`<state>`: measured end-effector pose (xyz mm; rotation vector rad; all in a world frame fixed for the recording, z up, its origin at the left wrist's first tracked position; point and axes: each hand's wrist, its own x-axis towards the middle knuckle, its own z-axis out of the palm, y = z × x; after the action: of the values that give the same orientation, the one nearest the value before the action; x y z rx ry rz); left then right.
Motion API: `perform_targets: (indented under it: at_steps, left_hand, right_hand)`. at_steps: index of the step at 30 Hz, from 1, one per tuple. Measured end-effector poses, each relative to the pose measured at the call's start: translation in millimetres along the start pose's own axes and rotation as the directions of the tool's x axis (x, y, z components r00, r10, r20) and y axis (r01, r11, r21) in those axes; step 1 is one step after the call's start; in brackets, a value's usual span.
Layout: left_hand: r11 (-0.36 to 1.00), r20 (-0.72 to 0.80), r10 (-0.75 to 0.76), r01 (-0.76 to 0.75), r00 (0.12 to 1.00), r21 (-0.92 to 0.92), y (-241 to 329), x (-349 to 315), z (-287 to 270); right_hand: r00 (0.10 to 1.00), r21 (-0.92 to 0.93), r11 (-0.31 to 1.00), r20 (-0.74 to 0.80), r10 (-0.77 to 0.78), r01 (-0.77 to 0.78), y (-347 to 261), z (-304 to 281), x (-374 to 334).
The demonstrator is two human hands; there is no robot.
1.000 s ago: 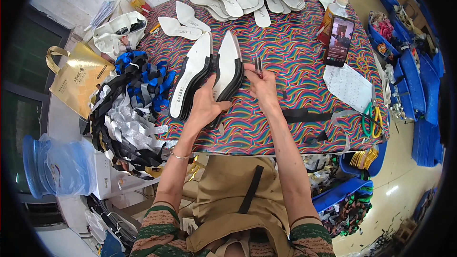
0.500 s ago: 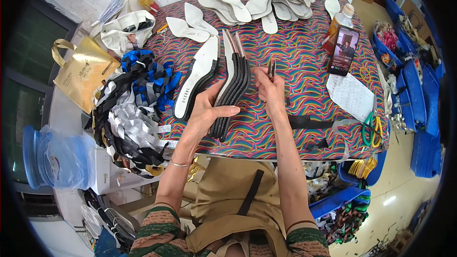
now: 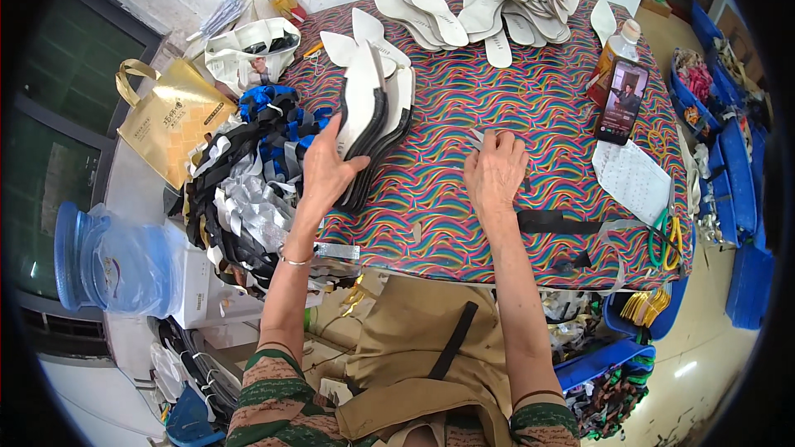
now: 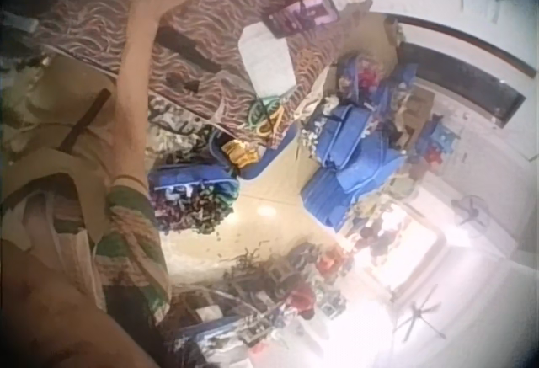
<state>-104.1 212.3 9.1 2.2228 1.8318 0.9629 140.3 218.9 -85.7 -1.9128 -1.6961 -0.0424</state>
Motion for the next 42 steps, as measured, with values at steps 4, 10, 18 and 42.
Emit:
perform_targets:
  at_steps: [4, 10, 18, 42]
  left_hand:
    - [0.968, 0.2, -0.2, 0.225, 0.959, -0.112, -1, 5, 1]
    - [0.835, 0.29, -0.257, 0.363, 0.922, -0.414, -39, 9, 5]
    - [0.616, 0.414, -0.265, 0.483, 0.871, -0.623, -26, 3, -1]
    - [0.661, 0.385, -0.215, 0.424, 0.898, -0.619, 35, -66, 69]
  right_hand:
    - [0.961, 0.124, 0.961, -0.156, -0.228, 0.248, -15, -11, -6]
    - [0.866, 0.773, 0.513, 0.489, -0.109, -0.372, -88, 26, -16]
    - [0.835, 0.814, -0.201, 0.548, -0.046, -0.545, -99, 35, -34]
    - [0.852, 0.823, 0.255, 0.523, 0.006, -0.507, -12, -28, -51]
